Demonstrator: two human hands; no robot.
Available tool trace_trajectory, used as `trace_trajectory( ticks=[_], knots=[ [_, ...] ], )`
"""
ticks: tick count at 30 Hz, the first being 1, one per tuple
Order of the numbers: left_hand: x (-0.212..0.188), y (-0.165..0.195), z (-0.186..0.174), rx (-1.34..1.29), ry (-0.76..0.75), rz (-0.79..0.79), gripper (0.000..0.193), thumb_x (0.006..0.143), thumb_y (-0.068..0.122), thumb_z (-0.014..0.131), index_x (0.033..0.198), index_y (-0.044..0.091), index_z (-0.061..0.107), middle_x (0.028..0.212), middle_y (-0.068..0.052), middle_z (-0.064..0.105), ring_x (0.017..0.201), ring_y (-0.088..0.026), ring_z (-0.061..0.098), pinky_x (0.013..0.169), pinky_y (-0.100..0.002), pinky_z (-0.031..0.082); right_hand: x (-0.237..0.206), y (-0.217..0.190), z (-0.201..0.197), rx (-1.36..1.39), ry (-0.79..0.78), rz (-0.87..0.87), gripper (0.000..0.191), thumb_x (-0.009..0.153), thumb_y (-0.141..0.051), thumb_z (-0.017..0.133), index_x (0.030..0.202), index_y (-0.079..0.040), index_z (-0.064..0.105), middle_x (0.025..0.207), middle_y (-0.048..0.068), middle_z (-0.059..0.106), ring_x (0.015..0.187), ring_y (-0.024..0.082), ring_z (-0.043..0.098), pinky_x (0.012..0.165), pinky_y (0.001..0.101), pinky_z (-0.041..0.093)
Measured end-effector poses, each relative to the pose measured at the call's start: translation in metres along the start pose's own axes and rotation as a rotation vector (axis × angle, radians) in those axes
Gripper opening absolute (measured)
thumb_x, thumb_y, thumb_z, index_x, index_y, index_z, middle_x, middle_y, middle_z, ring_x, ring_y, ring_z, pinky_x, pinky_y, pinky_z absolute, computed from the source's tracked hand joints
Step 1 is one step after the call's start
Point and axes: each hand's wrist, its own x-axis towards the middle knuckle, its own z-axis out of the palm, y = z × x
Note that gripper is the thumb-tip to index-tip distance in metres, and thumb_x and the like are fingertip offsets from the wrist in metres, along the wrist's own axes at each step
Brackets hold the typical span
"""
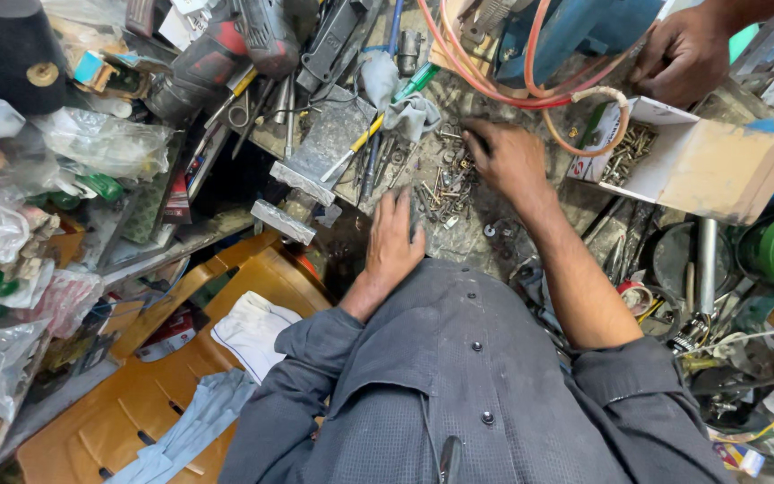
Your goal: The person sits at a cluttered workbench and sorts small metal screws and fasteners. They pick up individual pieces, hold and turn them between the fingers, and place them into a cardboard box on the bench, repeating this one piece at a time across the episode.
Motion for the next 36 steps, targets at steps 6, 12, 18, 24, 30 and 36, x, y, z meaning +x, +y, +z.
trace_trajectory(
  ticks=[6,12,18,24,30,36],
  knots=[
    [0.009,-0.001,0.015,-0.065,-0.075,-0.028,0.068,0.082,0.001,0.067,0.147,-0.001,0.045,0.127,-0.026,0.049,0.117,-0.044,0.055,0.099,-0.049,0.048,-0.027,-0.001,-0.005,0.028,-0.022,0.079,0.026,0.100,-0.031,0.066,0.120,-0.018,0.077,0.101,0.014,0.076,0.085,0.036,0.071,0.071,0.0474,0.055],
    [0.011,0.004,0.012,-0.165,0.002,0.003,0.064,0.084,-0.001,0.063,0.146,0.001,0.049,0.125,-0.022,0.053,0.111,-0.043,0.060,0.093,-0.047,0.052,-0.052,-0.004,-0.022,0.200,0.054,0.212,0.039,0.102,-0.029,0.064,0.136,-0.011,0.069,0.102,0.023,0.072,0.088,0.039,0.070,0.074,0.0440,0.055],
    [0.012,-0.005,0.008,-0.203,0.026,-0.099,0.051,0.087,0.004,0.066,0.136,0.000,0.054,0.116,-0.020,0.054,0.100,-0.039,0.065,0.083,-0.045,0.054,-0.075,0.007,-0.019,0.492,0.093,0.380,0.028,0.107,-0.024,0.060,0.125,-0.006,0.071,0.093,0.012,0.074,0.083,0.016,0.066,0.076,0.0299,0.052],
    [0.013,-0.009,0.011,-0.136,0.022,-0.040,0.043,0.089,0.006,0.070,0.130,-0.001,0.057,0.113,-0.021,0.055,0.099,-0.042,0.063,0.083,-0.048,0.053,-0.104,0.021,-0.004,0.613,0.086,0.419,0.028,0.107,-0.022,0.061,0.123,-0.001,0.070,0.098,0.004,0.072,0.090,0.008,0.060,0.080,0.0262,0.049],
    [0.019,-0.007,0.010,-0.125,-0.015,-0.036,0.043,0.089,0.007,0.071,0.129,-0.001,0.058,0.111,-0.022,0.055,0.097,-0.043,0.063,0.081,-0.048,0.052,-0.121,0.027,0.006,0.803,0.119,0.445,0.027,0.110,-0.022,0.059,0.123,0.000,0.069,0.103,-0.002,0.069,0.094,0.006,0.058,0.083,0.0245,0.047],
    [0.016,-0.003,0.008,-0.101,-0.008,0.008,0.045,0.088,0.007,0.072,0.131,0.002,0.059,0.114,-0.023,0.054,0.098,-0.046,0.061,0.079,-0.050,0.051,-0.142,0.047,-0.018,1.488,0.192,0.828,0.026,0.110,-0.025,0.054,0.120,-0.004,0.066,0.075,-0.004,0.050,0.067,0.009,0.044,0.065,0.0245,0.040]
  ],
)
